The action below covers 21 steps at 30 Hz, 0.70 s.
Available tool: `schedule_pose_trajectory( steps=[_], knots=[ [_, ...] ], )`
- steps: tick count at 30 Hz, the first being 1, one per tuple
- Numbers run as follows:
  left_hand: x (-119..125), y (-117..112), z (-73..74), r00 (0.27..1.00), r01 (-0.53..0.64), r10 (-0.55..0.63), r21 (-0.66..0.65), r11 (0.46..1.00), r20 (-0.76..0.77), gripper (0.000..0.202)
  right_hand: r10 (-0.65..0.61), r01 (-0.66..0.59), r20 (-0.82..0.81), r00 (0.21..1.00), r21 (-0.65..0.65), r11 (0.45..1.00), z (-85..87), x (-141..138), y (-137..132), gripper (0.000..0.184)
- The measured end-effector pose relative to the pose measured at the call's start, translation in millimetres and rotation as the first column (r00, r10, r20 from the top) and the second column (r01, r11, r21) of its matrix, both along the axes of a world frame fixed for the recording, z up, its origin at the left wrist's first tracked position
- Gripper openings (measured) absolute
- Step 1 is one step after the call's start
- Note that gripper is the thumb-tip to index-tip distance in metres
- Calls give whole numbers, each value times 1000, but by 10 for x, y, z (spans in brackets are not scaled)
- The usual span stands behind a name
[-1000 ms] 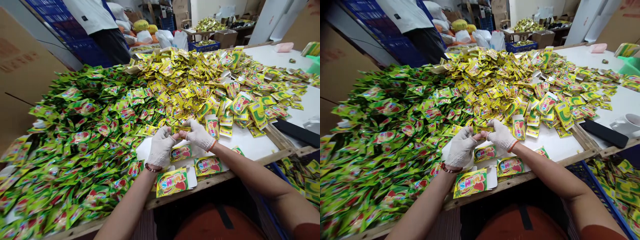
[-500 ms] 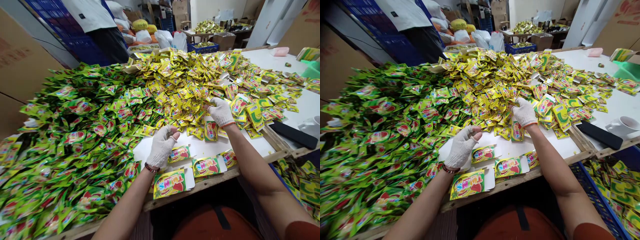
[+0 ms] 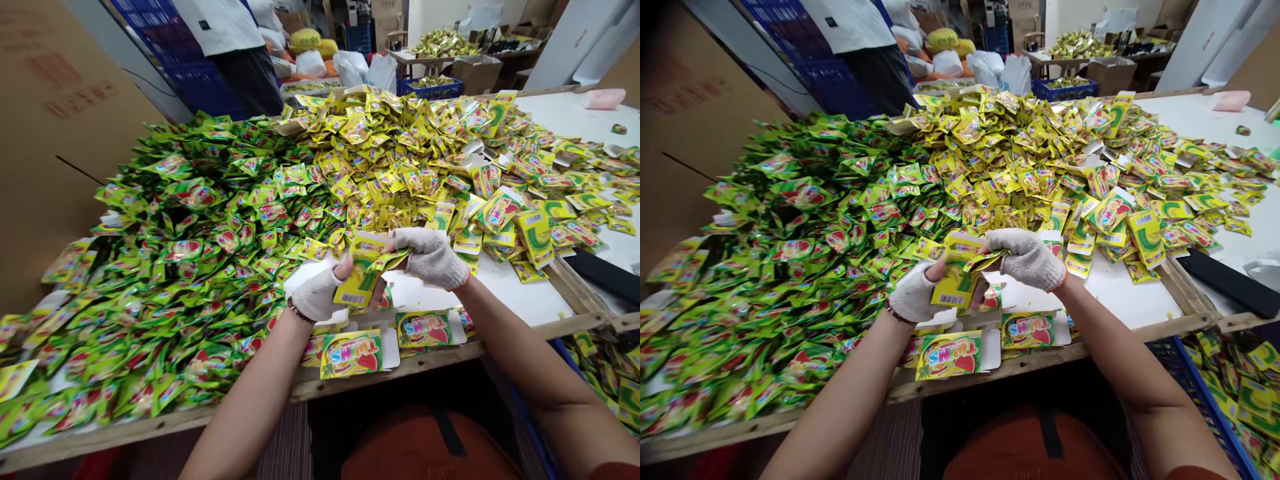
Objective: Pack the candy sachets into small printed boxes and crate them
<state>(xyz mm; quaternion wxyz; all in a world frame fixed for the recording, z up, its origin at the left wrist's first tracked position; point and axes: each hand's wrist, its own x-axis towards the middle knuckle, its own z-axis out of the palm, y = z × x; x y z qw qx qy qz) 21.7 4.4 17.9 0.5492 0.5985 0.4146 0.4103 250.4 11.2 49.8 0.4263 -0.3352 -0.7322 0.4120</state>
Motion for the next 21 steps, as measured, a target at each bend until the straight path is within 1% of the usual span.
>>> schedule_pose_trajectory(
  steps=[2,3,4,5,6,7,8,9,10,12,15,18,19,21],
  knots=[
    [13,-30,-20,998,32,-31,18,999,-55,63,22,-22,9,1000,1,1000,-8,26,16,15],
    [34,-36,-25,993,49,-45,31,998,-109,58,13,-13,-2,1000,-3,1000,-17,59,27,16],
    [60,-39,-26,980,34,-17,84,996,-198,53,-13,12,-27,1000,-18,1000,-30,95,36,20],
    [87,-37,-24,946,8,50,178,984,-321,48,-57,54,-58,997,-49,997,-48,129,44,26],
    [111,-34,-23,878,-9,151,300,954,-454,44,-116,108,-85,990,-93,990,-68,154,48,33],
    [129,-29,-24,778,-1,269,427,904,-568,41,-182,167,-100,978,-147,975,-90,165,48,40],
    [139,-24,-26,667,34,375,529,848,-644,40,-236,214,-94,967,-197,957,-111,163,44,46],
    [143,-20,-32,575,82,446,591,802,-686,41,-269,247,-67,961,-227,942,-129,148,38,49],
    [142,-17,-39,506,131,488,622,772,-712,42,-280,267,-25,960,-229,936,-141,124,30,49],
    [132,-16,-56,418,190,534,645,740,-735,43,-266,273,67,962,-167,947,-149,67,16,40],
    [130,-30,-81,359,232,593,684,692,-721,42,-190,204,174,966,-67,977,-131,11,11,25],
    [152,-48,-105,341,292,626,712,639,-701,38,-120,132,243,963,-36,991,-128,-13,23,21],
    [160,-51,-112,339,308,629,714,629,-700,38,-119,129,259,958,-19,992,-137,-22,27,20],
    [174,-49,-121,335,320,624,708,629,-706,38,-158,156,284,946,29,987,-168,-49,27,21]
  ],
)
